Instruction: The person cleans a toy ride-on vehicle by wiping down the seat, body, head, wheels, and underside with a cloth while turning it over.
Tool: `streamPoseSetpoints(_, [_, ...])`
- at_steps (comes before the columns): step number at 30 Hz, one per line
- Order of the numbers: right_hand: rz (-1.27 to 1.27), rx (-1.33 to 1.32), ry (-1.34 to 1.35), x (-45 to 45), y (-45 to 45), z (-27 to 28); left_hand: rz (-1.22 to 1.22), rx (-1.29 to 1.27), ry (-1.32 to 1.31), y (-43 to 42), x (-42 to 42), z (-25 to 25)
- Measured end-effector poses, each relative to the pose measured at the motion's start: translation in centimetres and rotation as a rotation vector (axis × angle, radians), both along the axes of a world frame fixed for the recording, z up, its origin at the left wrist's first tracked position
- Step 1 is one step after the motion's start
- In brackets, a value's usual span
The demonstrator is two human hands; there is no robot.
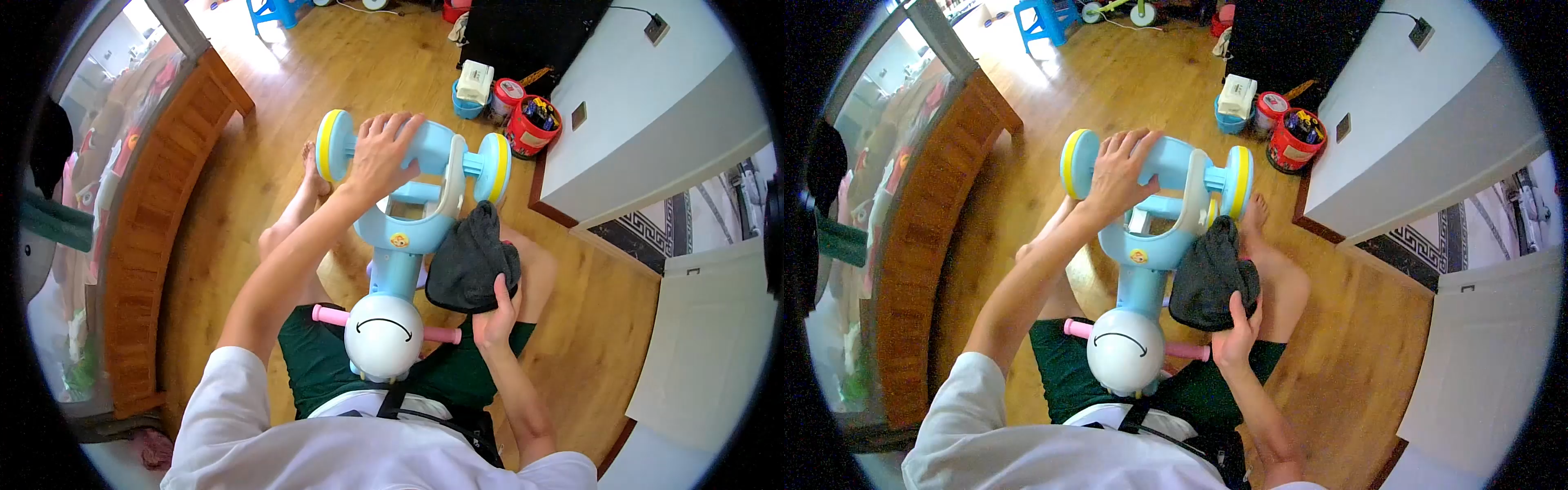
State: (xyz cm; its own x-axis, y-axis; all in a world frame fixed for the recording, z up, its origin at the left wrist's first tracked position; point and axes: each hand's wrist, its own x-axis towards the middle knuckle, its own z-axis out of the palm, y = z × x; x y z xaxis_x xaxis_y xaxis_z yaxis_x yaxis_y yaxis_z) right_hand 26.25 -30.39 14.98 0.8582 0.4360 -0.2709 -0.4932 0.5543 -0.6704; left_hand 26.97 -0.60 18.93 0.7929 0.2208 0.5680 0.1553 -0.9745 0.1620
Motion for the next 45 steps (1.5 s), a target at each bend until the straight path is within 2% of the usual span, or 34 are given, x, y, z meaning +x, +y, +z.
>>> streamPoseSetpoints(45, [-0.028, -0.015, 0.022, 0.1, -1.0, -1.8, 0.025, 0.031, 0.031, -0.3, 0.5, 0.0])
